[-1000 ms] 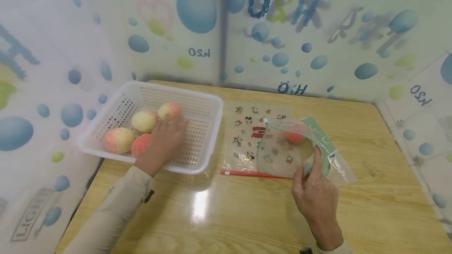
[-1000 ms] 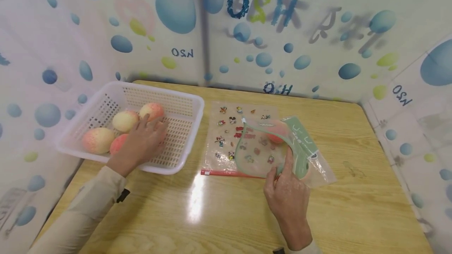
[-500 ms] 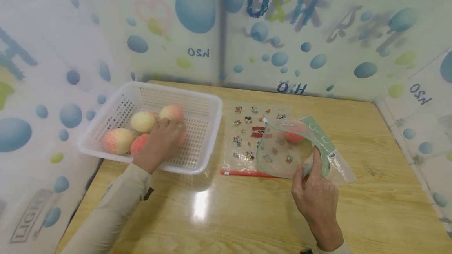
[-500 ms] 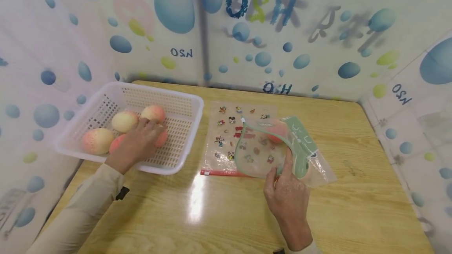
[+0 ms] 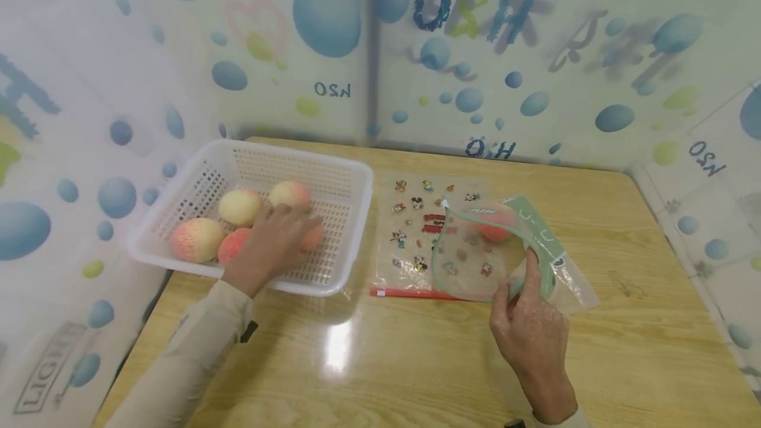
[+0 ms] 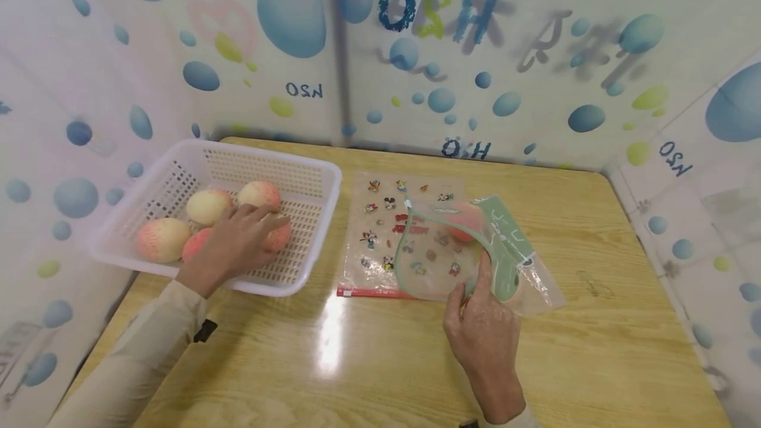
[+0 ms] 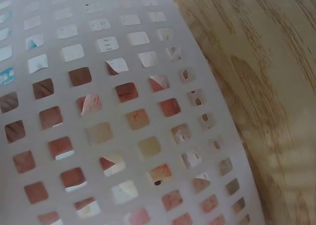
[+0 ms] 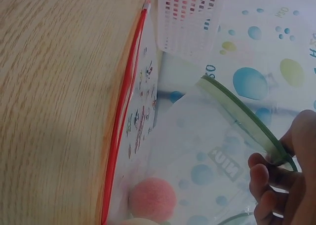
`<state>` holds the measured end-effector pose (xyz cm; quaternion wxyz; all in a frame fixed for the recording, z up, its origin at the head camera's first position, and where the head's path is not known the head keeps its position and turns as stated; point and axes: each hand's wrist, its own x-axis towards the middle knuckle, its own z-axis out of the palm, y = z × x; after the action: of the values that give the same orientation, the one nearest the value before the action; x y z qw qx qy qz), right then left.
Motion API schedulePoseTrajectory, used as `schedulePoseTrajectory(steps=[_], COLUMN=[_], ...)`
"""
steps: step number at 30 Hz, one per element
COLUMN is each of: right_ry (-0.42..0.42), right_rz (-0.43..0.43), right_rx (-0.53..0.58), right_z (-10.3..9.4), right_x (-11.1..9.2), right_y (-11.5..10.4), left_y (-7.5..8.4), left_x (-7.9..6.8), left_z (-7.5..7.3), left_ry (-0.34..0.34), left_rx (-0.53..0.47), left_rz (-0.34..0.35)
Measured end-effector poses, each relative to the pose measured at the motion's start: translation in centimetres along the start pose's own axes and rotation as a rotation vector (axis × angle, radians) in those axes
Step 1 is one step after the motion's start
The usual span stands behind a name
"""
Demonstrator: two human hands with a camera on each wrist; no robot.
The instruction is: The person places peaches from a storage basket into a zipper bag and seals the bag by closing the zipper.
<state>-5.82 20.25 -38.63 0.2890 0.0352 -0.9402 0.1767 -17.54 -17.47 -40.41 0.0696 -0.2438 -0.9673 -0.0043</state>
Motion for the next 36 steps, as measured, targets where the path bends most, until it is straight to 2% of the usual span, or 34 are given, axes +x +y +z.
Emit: schedulePoseTrajectory(steps=[7,13,18,29,36], right_ry=[-0.018,-0.010,-0.008,0.004,0.001], right_rz=[0.003,-0.013,-0.010,-0.007,0.017], right_rx=[-0.003,-0.002,0.007,0.011,0.015], right_z=[0.3,0.8,0.8,0.6,1.0], right_x=[-0.2,-0.4,-0.5,-0.6,-0.9], right_y=[0.5,1.4,1.5,1.3,1.7], left_y=[0.3,0.8,1.3,2.0,2.3], left_x=[-0.2,0.2,0.5,0.6,0.9], left_z=[-0.2,-0.3,-0.3,-0.4,-0.5], left_ry=[0.027,0.036,0.042,0.141,0.224], left_rx=[-0.042,-0.097,-0.100,-0.131,-0.135], left_rz=[0.040,0.066,0.083,0.141,0.155])
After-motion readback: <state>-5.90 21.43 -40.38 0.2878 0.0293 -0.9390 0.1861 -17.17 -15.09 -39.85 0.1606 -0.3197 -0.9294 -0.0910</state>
